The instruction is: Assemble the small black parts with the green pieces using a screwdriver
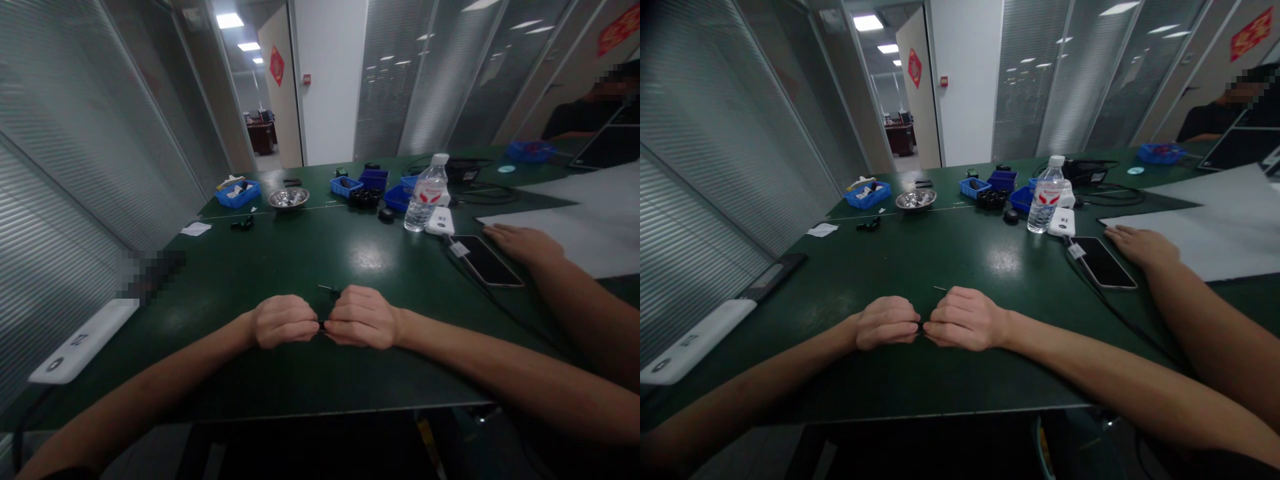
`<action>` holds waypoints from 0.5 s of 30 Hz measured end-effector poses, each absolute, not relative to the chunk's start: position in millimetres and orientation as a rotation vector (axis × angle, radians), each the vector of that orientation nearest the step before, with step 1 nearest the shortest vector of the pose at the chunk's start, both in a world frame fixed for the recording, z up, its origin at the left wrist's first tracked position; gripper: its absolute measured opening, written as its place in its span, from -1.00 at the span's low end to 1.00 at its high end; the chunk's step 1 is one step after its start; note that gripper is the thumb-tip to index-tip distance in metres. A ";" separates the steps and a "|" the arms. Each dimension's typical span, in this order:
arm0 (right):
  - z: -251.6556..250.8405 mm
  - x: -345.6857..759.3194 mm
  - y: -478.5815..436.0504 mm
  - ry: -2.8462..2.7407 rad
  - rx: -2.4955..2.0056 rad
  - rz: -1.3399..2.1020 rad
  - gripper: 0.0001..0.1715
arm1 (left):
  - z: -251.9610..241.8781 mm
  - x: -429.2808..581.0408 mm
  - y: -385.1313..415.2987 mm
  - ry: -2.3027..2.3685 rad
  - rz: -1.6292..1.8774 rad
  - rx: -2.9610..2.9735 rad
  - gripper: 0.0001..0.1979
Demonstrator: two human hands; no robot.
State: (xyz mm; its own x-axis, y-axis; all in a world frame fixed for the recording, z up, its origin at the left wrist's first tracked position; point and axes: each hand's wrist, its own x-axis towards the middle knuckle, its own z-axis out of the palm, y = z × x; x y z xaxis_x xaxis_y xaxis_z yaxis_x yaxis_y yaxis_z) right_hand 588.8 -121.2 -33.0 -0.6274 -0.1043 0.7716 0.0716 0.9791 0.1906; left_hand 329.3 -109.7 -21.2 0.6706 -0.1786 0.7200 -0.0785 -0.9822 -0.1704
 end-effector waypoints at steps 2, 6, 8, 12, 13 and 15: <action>-29.8 589.7 -122.3 -2.259 0.071 -0.321 -0.76 | -19.8 327.1 -110.1 0.248 -1.172 -2.783 -0.79; -22.7 590.1 -124.0 -2.285 0.147 -0.438 -0.83 | -18.6 325.4 -110.2 0.290 -1.049 -2.849 -0.89; -20.5 589.8 -124.8 -2.281 0.185 -0.470 -0.83 | -17.5 326.5 -110.7 0.341 -1.024 -2.803 -0.88; -19.3 589.1 -127.7 -2.290 0.206 -0.457 -0.88 | -14.8 330.2 -112.3 0.450 -1.054 -2.693 -0.88; -19.1 588.7 -128.7 -2.291 0.203 -0.445 -0.88 | -14.2 330.9 -112.6 0.451 -1.055 -2.696 -0.87; -18.6 587.7 -130.5 -2.284 0.206 -0.421 -0.88 | -13.4 331.6 -113.4 0.450 -1.053 -2.699 -0.87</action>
State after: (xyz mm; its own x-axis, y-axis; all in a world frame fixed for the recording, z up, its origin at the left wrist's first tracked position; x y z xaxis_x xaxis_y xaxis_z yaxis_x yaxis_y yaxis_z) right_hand 587.7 -130.5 -18.6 -0.6766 -0.2770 0.6823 -0.0158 0.9318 0.3626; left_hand 331.6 -113.4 -13.4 0.6984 -0.3542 0.6219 -0.2044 -0.9315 -0.3010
